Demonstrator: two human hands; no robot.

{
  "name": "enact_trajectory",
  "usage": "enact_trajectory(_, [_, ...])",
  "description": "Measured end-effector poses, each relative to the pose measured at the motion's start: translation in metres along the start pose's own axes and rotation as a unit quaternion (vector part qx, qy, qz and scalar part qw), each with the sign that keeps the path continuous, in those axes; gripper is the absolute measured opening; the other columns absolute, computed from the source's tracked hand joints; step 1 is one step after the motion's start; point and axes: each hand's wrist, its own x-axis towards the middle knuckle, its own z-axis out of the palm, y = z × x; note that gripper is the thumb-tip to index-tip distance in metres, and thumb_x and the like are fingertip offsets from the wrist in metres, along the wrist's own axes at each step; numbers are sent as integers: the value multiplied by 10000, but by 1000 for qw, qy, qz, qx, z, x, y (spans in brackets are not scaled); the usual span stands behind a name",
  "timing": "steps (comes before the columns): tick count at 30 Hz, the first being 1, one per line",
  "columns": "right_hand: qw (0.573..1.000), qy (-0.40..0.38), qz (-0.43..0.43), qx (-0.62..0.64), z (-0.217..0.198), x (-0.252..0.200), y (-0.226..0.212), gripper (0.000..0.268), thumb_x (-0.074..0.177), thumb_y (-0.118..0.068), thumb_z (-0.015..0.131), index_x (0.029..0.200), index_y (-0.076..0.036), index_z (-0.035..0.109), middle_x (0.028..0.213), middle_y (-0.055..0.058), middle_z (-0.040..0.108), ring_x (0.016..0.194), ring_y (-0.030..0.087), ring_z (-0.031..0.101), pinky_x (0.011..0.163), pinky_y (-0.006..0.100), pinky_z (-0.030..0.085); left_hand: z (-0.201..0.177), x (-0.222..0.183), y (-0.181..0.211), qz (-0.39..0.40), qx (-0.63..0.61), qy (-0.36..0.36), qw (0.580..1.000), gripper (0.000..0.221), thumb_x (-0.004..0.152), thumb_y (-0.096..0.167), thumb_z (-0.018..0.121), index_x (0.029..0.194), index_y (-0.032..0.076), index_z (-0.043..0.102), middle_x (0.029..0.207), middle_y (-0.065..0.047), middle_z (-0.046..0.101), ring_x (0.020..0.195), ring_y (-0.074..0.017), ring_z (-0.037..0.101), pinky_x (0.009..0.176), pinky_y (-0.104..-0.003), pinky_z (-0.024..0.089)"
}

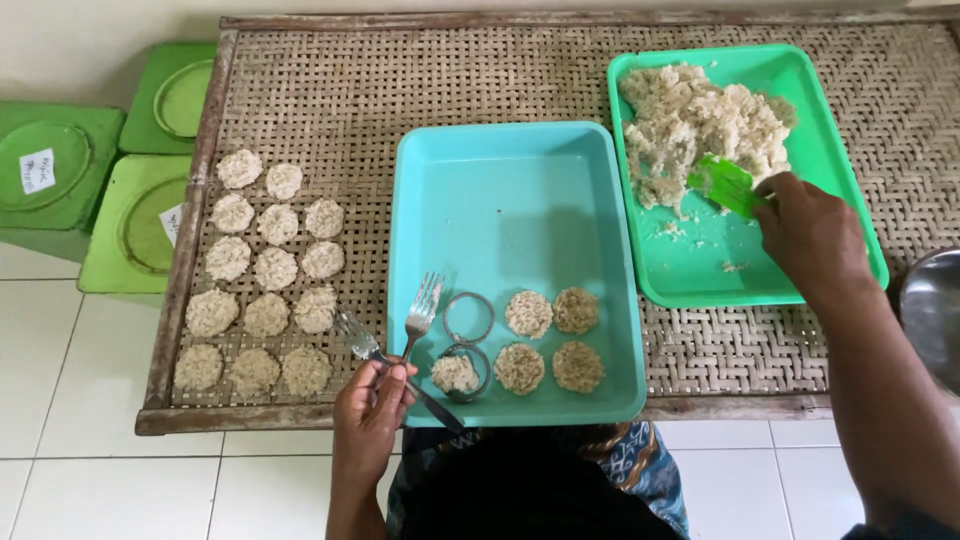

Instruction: Shaping a food mixture into small circular patties using a mold and forks

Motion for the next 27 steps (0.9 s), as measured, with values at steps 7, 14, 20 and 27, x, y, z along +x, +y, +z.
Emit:
enact_trajectory(7, [998,-52,-8,39,27,19,-6,220,1021,-196,671,1200,-75,715,1029,172,771,809,379,736,716,500,587,0,-1,0,-4,-18,-5,1000,209,1001,148,616,1029,-30,721,680,-78,612,529,-108,461,462,-236,339])
enact_trajectory(14, [990,-134,19,39,59,30,-11,217,1024,-266,681,1203,-149,724,975,101,792,742,261,741,726,424,616,0,-1,0,18,3,-7,1000,202,993,137,609,1025,-26,723,672,-83,627,526,-113,486,431,-232,339])
enact_trajectory(20, [952,-157,72,254,58,27,2,236,973,-177,727,1180,-64,741,812,103,675,686,208,563,652,349,468,1,-2,2,-3,-5,6,1000,209,999,139,612,1032,-32,728,699,-82,623,584,-122,507,491,-236,379])
enact_trajectory(27, [878,-197,136,414,27,21,-14,256,1028,-121,645,1253,-8,688,871,130,620,728,203,522,638,339,441,3,-2,4,-8,-3,8,1000,228,996,165,617,1019,-32,730,676,-80,613,563,-123,493,473,-242,356])
